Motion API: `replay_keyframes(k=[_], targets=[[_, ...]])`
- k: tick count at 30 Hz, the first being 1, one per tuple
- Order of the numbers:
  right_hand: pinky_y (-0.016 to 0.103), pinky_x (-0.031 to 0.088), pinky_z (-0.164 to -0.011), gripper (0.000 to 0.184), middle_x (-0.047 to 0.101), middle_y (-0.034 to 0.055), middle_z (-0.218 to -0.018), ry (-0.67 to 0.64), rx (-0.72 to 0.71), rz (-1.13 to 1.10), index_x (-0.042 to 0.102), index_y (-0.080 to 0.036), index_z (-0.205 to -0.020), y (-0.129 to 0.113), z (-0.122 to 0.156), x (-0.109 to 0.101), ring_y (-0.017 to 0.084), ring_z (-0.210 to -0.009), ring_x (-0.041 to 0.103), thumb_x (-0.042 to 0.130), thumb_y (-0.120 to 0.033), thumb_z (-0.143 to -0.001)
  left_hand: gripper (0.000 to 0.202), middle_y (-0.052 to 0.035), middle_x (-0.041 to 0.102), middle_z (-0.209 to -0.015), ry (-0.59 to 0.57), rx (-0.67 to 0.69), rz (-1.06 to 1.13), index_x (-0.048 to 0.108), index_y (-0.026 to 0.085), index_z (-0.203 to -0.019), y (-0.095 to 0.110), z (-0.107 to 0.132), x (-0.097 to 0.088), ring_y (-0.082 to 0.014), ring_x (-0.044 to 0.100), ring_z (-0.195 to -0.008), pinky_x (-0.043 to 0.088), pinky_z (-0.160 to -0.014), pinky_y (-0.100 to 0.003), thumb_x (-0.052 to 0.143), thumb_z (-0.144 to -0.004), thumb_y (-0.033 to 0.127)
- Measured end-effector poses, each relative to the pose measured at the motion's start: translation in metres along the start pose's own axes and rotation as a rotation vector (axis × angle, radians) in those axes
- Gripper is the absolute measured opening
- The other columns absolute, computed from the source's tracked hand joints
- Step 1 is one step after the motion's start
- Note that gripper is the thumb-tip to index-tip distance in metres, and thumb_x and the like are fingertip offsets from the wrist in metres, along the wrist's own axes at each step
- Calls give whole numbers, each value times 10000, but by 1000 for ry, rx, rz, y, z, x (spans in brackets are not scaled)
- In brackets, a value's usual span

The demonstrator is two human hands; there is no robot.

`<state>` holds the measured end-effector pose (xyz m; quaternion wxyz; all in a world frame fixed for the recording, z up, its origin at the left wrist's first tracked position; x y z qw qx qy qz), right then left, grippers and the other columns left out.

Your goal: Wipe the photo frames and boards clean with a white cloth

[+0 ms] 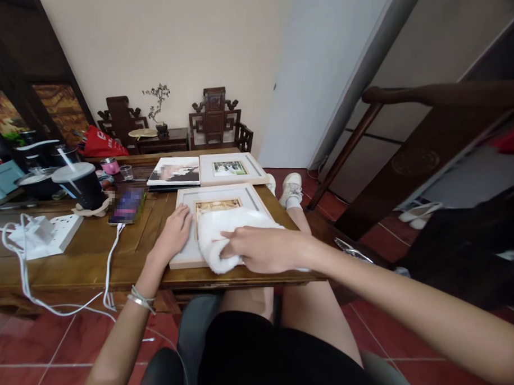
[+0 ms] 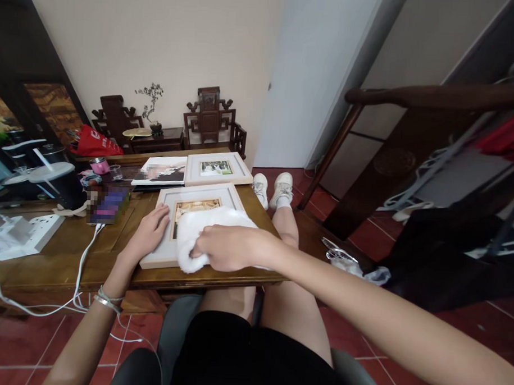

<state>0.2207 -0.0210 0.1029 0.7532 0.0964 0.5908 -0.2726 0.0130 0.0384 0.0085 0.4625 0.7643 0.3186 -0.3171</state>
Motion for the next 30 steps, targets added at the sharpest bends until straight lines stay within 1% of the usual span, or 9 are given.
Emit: replay_keyframes(k=[5,9,12,15,18,20,22,25,30], targets=[[331,442,-891,502,699,109,-1069,-18,0,-35,679,-161,-1136,4,5,-1,262,-1139,567,427,22,-743,470,-180,499,-1395,-51,-22,-58,539,28,-1270,-8,-2,4,-260,349,-1383,263,-1159,-431,386,-838,135],[331,448,-835,470,687,142,-1072,98,-6,-40,671,-157,-1148,-6,-16,7,265,-1025,618,446,-12,-761,469,-153,504,-1398,-41,5,-42,546,67,-1274,-11,-2,3,-246,351,-1383,275,-1155,-430,363,-845,120],[327,440,-833,449,685,137,-1072,115,42,-58,688,-170,-1120,-4,-14,8,266,-1014,619,447,-21,-771,462,-150,497,-1405,-44,43,-65,549,70,-1274,-13,-2,3,-241,345,-1386,267,-1159,-435,346,-862,120],[326,433,-853,437,691,112,-1052,59,174,-65,710,-194,-1082,11,12,7,261,-1001,624,450,-30,-772,462,-150,499,-1403,-45,54,-94,551,67,-1272,-15,-2,5,-245,347,-1385,267,-1161,-438,343,-862,111],[339,441,-844,424,694,105,-1038,13,411,-34,727,-211,-1038,27,46,9,268,-982,633,445,-37,-774,465,-164,494,-1403,-60,58,-110,544,49,-1275,-16,-3,5,-251,340,-1388,272,-1159,-437,345,-857,99],[355,448,-845,424,688,113,-1072,29,552,18,726,-212,-1034,37,61,13,282,-1006,630,438,-38,-775,469,-168,491,-1406,-78,63,-126,538,41,-1277,-14,-3,5,-252,334,-1391,267,-1163,-433,344,-852,84],[367,454,-851,434,662,118,-1168,74,622,80,720,-212,-1039,46,65,18,292,-1052,619,433,-33,-767,474,-167,486,-1410,-93,65,-140,534,37,-1278,-12,-3,3,-248,325,-1395,261,-1166,-426,335,-848,66],[393,459,-870,438,576,110,-1325,161,621,172,722,-213,-1015,66,52,26,295,-1089,611,427,-27,-751,483,-175,476,-1416,-113,67,-159,529,25,-1278,-11,-3,2,-250,316,-1399,260,-1167,-429,317,-845,49],[478,381,-1002,399,603,161,-1279,353,570,288,714,-142,-1015,110,2,22,308,-1251,490,433,-12,-763,489,-163,494,-1404,-90,83,-153,535,44,-1277,-15,-4,3,-245,329,-1393,276,-1161,-437,328,-834,44]])
Point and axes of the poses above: each hand's wrist, its own z-axis away from the middle knuckle, its own x-axis out of the palm, y = z × x, the point moved 1 cm from there along -z, towards the middle knuckle
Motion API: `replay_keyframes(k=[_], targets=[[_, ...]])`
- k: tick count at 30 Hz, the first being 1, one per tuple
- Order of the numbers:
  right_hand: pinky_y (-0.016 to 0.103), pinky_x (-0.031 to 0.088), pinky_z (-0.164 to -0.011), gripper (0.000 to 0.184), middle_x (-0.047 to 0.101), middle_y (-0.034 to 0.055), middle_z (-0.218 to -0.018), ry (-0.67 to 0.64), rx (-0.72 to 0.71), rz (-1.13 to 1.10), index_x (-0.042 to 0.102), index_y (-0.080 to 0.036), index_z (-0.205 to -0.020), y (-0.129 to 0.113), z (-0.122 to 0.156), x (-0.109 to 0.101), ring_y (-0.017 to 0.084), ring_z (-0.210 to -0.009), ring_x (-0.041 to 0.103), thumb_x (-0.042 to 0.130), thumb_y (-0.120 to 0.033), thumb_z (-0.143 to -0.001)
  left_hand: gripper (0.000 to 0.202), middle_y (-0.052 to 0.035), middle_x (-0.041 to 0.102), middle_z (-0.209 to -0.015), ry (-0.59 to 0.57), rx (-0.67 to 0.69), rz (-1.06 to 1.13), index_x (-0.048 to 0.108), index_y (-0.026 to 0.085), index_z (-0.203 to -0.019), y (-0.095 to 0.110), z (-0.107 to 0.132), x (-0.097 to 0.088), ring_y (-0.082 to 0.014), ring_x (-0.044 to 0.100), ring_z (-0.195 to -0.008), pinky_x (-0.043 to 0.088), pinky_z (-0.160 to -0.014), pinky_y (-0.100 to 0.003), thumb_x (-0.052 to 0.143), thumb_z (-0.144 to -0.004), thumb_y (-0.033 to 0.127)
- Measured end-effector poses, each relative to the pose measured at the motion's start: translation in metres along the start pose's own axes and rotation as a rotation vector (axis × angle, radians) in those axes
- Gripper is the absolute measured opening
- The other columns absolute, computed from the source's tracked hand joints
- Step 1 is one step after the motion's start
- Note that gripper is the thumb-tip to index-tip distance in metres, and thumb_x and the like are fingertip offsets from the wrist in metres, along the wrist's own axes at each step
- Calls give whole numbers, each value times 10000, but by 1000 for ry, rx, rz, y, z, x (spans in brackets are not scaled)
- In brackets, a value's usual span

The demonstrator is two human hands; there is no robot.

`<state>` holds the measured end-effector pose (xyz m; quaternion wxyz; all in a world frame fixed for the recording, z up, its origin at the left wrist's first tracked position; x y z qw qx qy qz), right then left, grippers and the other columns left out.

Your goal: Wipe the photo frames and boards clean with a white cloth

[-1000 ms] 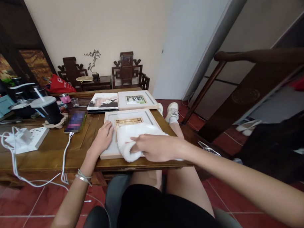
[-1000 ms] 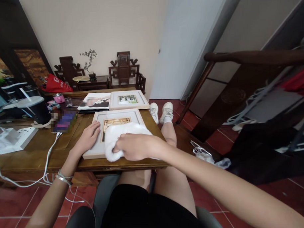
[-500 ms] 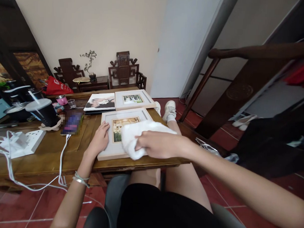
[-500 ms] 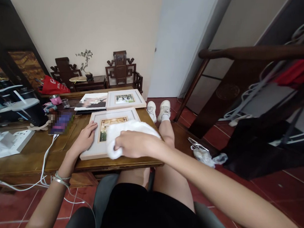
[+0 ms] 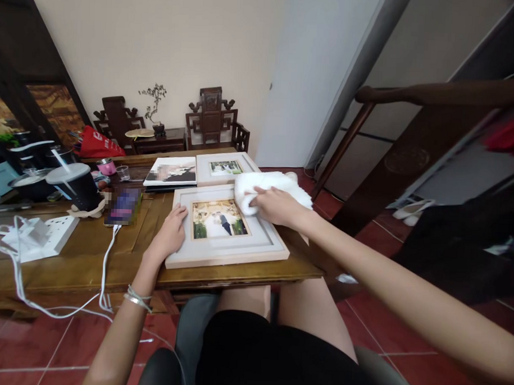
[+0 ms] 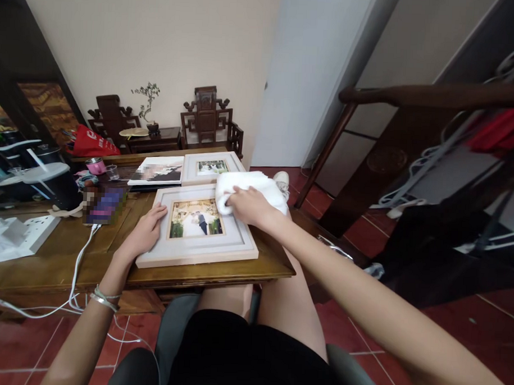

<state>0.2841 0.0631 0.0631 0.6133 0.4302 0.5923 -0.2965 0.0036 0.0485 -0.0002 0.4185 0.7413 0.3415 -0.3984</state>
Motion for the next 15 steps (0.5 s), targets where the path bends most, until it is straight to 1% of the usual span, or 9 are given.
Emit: replay_keyframes(k=[2,4,6,8,10,12,13,15], targets=[[511,342,-1036,414,558,173,-1332,53,1,-3,684,-113,-1091,-3,-27,3,317,-1309,418,443,-12,-770,490,-151,505,-1397,17,5,29,542,61,-1275,-2,0,1,-236,338,-1389,278,-1160,-437,335,-832,48],[522,276,-1082,446,468,127,-1430,83,-41,-18,648,-138,-1170,-14,-51,2,300,-1366,331,465,-21,-780,489,-149,507,-1396,23,-2,62,543,69,-1278,-4,0,2,-235,350,-1384,274,-1159,-444,342,-832,60],[556,197,-1108,428,378,73,-1499,107,-137,-34,627,-186,-1206,-32,-72,1,290,-1408,236,501,-70,-814,489,-156,504,-1397,22,-11,83,543,61,-1279,-4,0,2,-238,352,-1383,268,-1160,-446,346,-831,69],[618,139,-1093,347,342,62,-1519,104,-253,-45,631,-206,-1192,-53,-88,0,312,-1418,189,534,-174,-860,492,-160,495,-1404,20,-11,88,544,55,-1279,-4,0,1,-240,341,-1388,265,-1162,-440,345,-829,74],[644,127,-1076,309,344,71,-1518,76,-322,-46,632,-203,-1174,-71,-99,1,324,-1412,189,530,-227,-884,493,-156,489,-1410,25,-10,88,549,59,-1277,-4,-1,1,-242,337,-1390,264,-1163,-432,346,-828,79],[624,144,-1079,323,383,80,-1496,42,-313,-43,617,-202,-1186,-80,-105,2,309,-1401,214,521,-193,-877,496,-138,501,-1404,37,-6,91,559,80,-1271,-4,-1,2,-241,346,-1386,266,-1162,-434,349,-822,82],[613,158,-1079,347,416,95,-1473,30,-284,-40,607,-199,-1198,-80,-106,2,304,-1392,234,526,-167,-862,497,-129,512,-1396,43,-4,92,565,90,-1266,-5,-1,3,-241,354,-1382,269,-1162,-435,352,-818,81],[605,192,-1068,384,496,140,-1399,10,-209,-34,605,-181,-1201,-70,-104,2,314,-1361,293,549,-135,-824,501,-112,532,-1381,55,0,96,574,109,-1259,-6,-1,4,-239,363,-1377,271,-1161,-440,358,-808,78]])
Point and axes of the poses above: each hand's wrist, its own z-axis away from the middle knuckle, its own x-axis out of the palm, y = z × x, the point moved 1 cm from there along -z, towards the middle knuckle
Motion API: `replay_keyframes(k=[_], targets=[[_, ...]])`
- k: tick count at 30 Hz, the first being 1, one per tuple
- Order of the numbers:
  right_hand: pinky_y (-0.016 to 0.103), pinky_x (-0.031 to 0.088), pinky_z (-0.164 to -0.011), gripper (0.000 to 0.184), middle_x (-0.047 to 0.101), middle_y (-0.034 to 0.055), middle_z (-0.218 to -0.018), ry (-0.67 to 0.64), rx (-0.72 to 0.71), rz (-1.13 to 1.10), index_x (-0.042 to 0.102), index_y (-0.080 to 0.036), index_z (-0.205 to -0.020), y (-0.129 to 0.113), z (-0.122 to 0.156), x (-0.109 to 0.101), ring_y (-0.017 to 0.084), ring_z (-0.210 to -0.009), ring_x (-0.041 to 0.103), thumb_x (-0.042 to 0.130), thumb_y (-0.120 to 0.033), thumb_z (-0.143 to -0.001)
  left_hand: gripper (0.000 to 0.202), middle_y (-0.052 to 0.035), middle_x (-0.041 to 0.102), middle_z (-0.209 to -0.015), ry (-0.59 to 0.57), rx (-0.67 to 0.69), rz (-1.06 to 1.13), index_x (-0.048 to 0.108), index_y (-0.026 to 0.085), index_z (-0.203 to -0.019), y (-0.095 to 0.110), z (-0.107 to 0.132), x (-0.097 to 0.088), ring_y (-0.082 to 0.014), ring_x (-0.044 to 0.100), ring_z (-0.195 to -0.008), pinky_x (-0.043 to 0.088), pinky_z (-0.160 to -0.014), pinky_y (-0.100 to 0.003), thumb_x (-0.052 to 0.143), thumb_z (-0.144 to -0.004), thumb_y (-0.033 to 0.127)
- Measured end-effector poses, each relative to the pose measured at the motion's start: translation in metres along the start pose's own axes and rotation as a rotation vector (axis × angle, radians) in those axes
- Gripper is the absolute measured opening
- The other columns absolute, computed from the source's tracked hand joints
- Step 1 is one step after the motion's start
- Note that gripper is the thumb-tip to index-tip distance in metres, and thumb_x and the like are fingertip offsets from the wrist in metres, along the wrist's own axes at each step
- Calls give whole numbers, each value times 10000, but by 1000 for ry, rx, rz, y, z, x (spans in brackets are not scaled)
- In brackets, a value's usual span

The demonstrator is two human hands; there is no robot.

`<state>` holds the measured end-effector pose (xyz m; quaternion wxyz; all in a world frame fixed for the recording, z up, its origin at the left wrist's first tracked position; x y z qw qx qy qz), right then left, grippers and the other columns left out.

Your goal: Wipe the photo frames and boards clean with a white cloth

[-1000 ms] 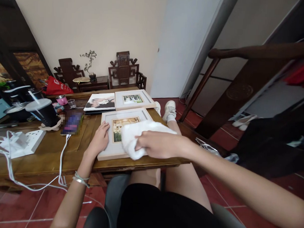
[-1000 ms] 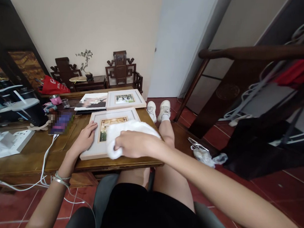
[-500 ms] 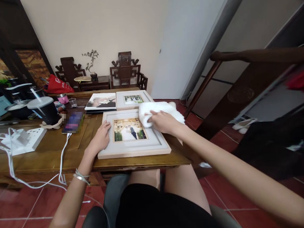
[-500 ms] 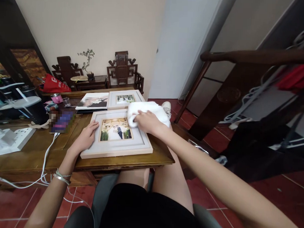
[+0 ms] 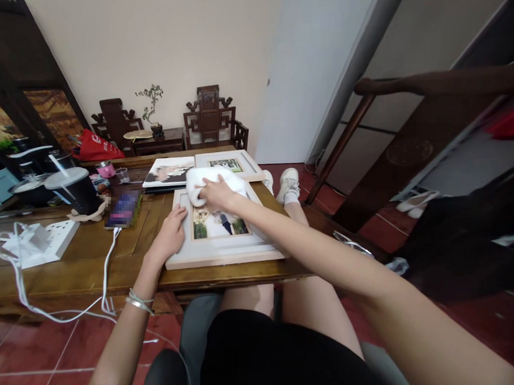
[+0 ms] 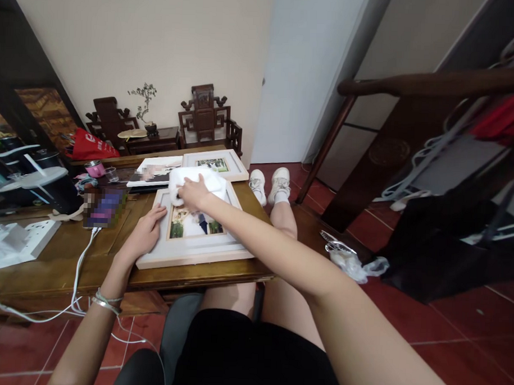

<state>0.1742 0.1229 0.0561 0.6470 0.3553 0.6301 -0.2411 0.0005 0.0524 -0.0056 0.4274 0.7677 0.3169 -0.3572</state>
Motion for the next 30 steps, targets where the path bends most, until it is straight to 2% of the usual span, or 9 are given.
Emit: replay_keyframes(k=[5,9,12,15,20,22,24,27,30], targets=[[587,268,-1025,403,591,206,-1244,-74,183,38,646,-132,-1145,50,40,-3,321,-1203,505,448,-38,-807,495,-122,534,-1376,7,-4,13,574,99,-1252,-2,0,2,-236,369,-1374,273,-1159,-444,363,-805,71],[509,328,-1008,411,613,193,-1221,-112,197,55,690,-114,-1026,69,81,-7,317,-1244,481,406,19,-760,500,-126,533,-1377,17,-11,9,564,109,-1261,-3,1,3,-230,364,-1377,275,-1155,-449,364,-805,54],[417,387,-972,394,597,169,-1273,-142,106,36,715,-121,-891,52,114,-14,299,-1287,446,400,45,-723,495,-144,526,-1379,29,-17,5,554,89,-1261,-3,1,4,-225,362,-1378,273,-1156,-446,358,-809,42],[388,406,-958,427,640,159,-1211,-229,7,-41,721,-126,-860,23,153,-29,302,-1277,462,388,73,-683,487,-161,525,-1376,28,-11,-17,559,67,-1247,-1,1,4,-233,365,-1376,285,-1151,-438,347,-810,36],[336,467,-856,481,720,66,-953,-356,-44,-284,734,-218,-934,-4,199,-63,257,-989,628,420,26,-664,491,-142,541,-1363,32,9,-50,562,79,-1248,3,2,2,-238,371,-1372,297,-1149,-434,337,-813,38],[313,472,-839,495,712,46,-995,-332,-26,-346,725,-242,-999,-2,197,-66,245,-967,628,445,-7,-666,487,-159,527,-1374,10,9,-64,555,55,-1254,3,2,1,-244,368,-1373,294,-1151,-433,338,-818,43],[302,469,-833,505,702,56,-1030,-282,9,-339,707,-232,-1064,5,182,-60,241,-962,629,448,-22,-684,491,-163,512,-1388,-11,10,-68,545,54,-1267,4,2,0,-245,357,-1379,287,-1152,-441,341,-820,45],[325,463,-830,487,693,105,-1025,-183,48,-218,681,-178,-1110,20,141,-38,242,-945,636,426,-19,-726,508,-131,513,-1395,-17,14,-49,541,95,-1281,3,2,-1,-231,344,-1386,276,-1157,-450,352,-812,41],[413,409,-931,465,636,171,-1172,-41,68,-12,653,-125,-1151,37,96,-16,295,-1154,537,433,-16,-757,500,-143,512,-1393,-17,-2,-34,551,84,-1267,3,2,-1,-232,351,-1383,273,-1159,-446,350,-810,46]])
Point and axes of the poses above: each hand's wrist, its own z-axis away from the middle knuckle, its own x-axis out of the palm, y = z × x, the point moved 1 cm from there along -z, towards the middle knuckle
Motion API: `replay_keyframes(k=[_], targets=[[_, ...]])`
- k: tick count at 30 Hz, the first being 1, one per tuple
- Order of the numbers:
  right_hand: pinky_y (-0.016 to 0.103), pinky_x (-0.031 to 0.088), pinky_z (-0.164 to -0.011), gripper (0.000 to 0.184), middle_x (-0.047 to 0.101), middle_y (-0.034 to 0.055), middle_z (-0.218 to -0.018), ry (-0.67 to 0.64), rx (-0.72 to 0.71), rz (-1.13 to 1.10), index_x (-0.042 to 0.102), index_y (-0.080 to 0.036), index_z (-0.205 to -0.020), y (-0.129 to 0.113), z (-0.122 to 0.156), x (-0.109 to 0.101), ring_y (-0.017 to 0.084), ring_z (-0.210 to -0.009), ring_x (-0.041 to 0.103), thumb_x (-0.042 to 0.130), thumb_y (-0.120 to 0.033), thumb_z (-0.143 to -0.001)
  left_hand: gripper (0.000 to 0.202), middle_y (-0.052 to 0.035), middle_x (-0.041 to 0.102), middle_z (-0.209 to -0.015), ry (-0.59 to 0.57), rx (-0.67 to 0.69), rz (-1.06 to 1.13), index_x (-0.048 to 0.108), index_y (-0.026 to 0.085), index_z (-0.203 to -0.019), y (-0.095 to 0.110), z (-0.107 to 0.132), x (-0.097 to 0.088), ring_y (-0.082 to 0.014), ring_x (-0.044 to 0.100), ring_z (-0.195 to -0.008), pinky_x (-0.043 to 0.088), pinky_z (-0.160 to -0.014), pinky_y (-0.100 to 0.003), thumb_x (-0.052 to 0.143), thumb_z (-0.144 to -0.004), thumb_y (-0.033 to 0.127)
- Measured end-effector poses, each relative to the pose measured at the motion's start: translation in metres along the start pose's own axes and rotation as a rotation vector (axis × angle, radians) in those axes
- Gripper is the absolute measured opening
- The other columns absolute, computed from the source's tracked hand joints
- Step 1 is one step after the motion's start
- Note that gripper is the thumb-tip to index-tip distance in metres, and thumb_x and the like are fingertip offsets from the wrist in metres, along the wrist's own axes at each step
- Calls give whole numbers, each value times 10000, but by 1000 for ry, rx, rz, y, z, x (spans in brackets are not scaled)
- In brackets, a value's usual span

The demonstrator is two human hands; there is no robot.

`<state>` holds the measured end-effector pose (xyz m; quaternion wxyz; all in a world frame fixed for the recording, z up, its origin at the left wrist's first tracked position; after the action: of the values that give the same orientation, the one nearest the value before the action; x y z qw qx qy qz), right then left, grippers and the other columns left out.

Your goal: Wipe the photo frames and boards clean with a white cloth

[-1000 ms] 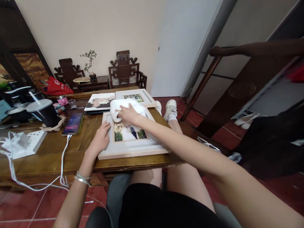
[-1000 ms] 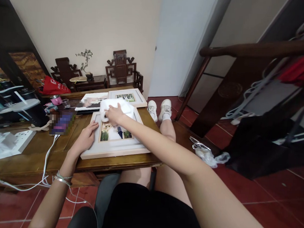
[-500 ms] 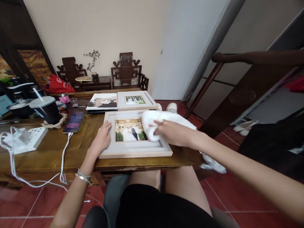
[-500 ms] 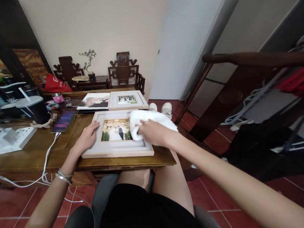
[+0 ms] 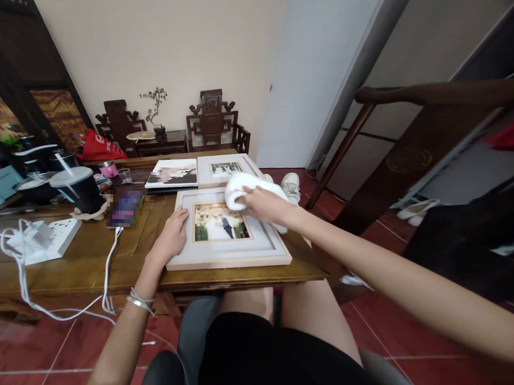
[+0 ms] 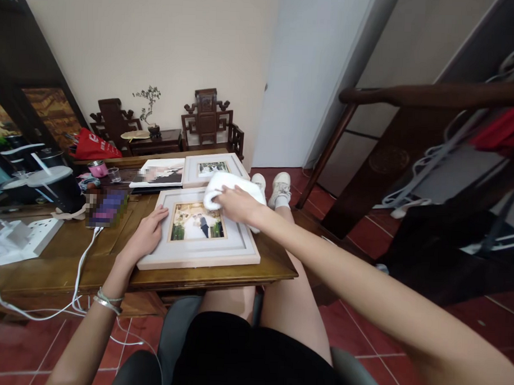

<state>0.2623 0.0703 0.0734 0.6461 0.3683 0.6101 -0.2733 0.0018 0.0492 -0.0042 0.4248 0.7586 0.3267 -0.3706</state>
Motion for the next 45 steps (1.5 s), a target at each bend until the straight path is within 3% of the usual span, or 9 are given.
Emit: replay_keyframes(k=[3,7,15,19,24,27,32,39,45], targets=[[478,322,-1011,445,538,221,-1311,45,-34,71,639,-68,-1161,4,-26,13,331,-1270,421,462,-8,-757,483,-183,520,-1374,17,-25,13,562,36,-1244,1,0,0,-241,375,-1370,288,-1153,-432,344,-813,51],[427,329,-1011,404,568,217,-1271,2,-102,67,679,-55,-1074,-10,-8,14,310,-1203,489,476,10,-731,492,-157,535,-1367,43,-21,20,567,69,-1246,1,0,1,-238,384,-1366,294,-1149,-431,346,-807,45],[284,468,-801,540,703,60,-1001,-395,-219,-329,707,-211,-1085,-39,69,-48,225,-948,627,446,-7,-660,507,-129,523,-1385,46,-15,30,550,110,-1269,-1,2,4,-239,359,-1380,270,-1158,-453,366,-802,41],[296,462,-801,516,704,90,-977,-266,-162,-290,688,-181,-1115,-45,55,-35,233,-946,634,420,-9,-709,501,-121,526,-1383,27,-3,0,555,105,-1264,0,2,1,-232,364,-1377,277,-1158,-432,359,-806,47],[414,364,-999,542,493,187,-1377,38,-63,-2,621,-118,-1217,-26,2,10,304,-1247,467,450,28,-724,496,-146,509,-1394,-6,-8,-8,553,75,-1264,2,2,-1,-235,345,-1386,270,-1162,-434,342,-816,50],[468,284,-1053,486,438,195,-1419,133,-55,139,627,-105,-1201,-13,-24,23,331,-1303,386,459,21,-763,491,-152,505,-1397,0,-19,23,554,70,-1261,1,1,0,-238,356,-1381,268,-1162,-436,347,-816,60],[393,377,-952,437,564,210,-1251,40,-158,139,649,-79,-1152,-20,-13,19,303,-1133,529,453,13,-772,492,-146,522,-1381,18,-21,52,564,75,-1250,0,1,1,-238,367,-1375,265,-1165,-436,364,-801,49],[279,448,-716,499,663,92,-933,-389,-231,-214,657,-220,-1167,-57,63,-44,227,-866,632,435,-22,-766,486,-133,525,-1382,41,-3,16,554,93,-1259,1,2,3,-233,360,-1379,278,-1160,-434,349,-822,43],[325,467,-796,560,623,176,-1140,-180,-190,-172,571,-152,-1281,-69,43,-15,269,-1018,619,410,13,-771,480,-177,503,-1392,4,-8,-30,545,45,-1259,2,2,1,-241,354,-1381,279,-1158,-433,333,-828,33]])
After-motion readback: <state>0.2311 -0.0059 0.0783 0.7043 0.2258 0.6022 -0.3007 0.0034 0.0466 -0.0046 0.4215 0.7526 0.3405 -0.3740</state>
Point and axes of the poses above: each hand's wrist, its own z-axis away from the middle knuckle, its own x-axis out of the palm, y = z × x, the point moved 1 cm from there along -z, towards the middle knuckle
